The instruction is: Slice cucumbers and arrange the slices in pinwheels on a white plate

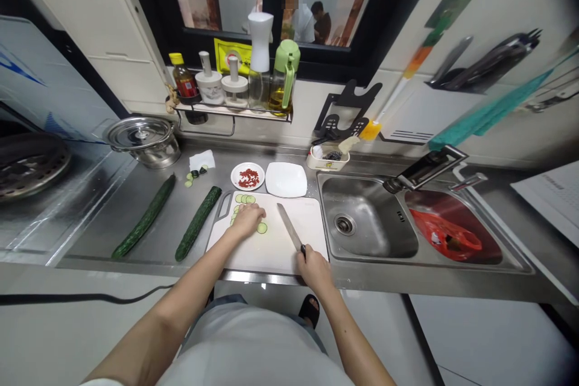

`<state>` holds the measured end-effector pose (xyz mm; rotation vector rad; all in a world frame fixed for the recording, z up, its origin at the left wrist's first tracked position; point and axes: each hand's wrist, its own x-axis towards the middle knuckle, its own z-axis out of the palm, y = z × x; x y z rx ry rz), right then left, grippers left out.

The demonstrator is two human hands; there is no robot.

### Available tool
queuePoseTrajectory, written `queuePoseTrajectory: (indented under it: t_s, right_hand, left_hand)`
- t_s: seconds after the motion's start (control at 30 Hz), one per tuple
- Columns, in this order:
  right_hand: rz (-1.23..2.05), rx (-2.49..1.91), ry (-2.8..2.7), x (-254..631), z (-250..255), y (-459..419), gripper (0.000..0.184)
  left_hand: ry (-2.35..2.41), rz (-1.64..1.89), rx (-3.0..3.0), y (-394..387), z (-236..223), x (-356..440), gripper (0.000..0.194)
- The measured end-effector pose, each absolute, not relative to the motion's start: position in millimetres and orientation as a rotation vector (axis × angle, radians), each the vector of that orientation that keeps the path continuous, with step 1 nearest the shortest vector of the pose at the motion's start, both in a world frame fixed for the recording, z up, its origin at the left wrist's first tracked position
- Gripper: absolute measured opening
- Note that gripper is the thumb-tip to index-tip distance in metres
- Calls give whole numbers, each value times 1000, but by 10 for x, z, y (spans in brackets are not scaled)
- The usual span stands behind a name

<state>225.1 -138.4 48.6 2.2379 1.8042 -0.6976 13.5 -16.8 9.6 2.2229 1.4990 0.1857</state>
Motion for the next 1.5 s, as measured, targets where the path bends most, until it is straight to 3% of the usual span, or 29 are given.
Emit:
queuePoseTrajectory:
  t_s: [0.53, 1.5]
  right_hand:
    - [-673, 1906, 2041, 2407, 757, -1607, 31]
    - [-599, 1733, 2023, 2367, 780, -1546, 33]
  left_hand:
    - [1728, 1, 2034, -227, 47, 76, 10]
    - [1730, 1, 1981, -189, 52, 76, 10]
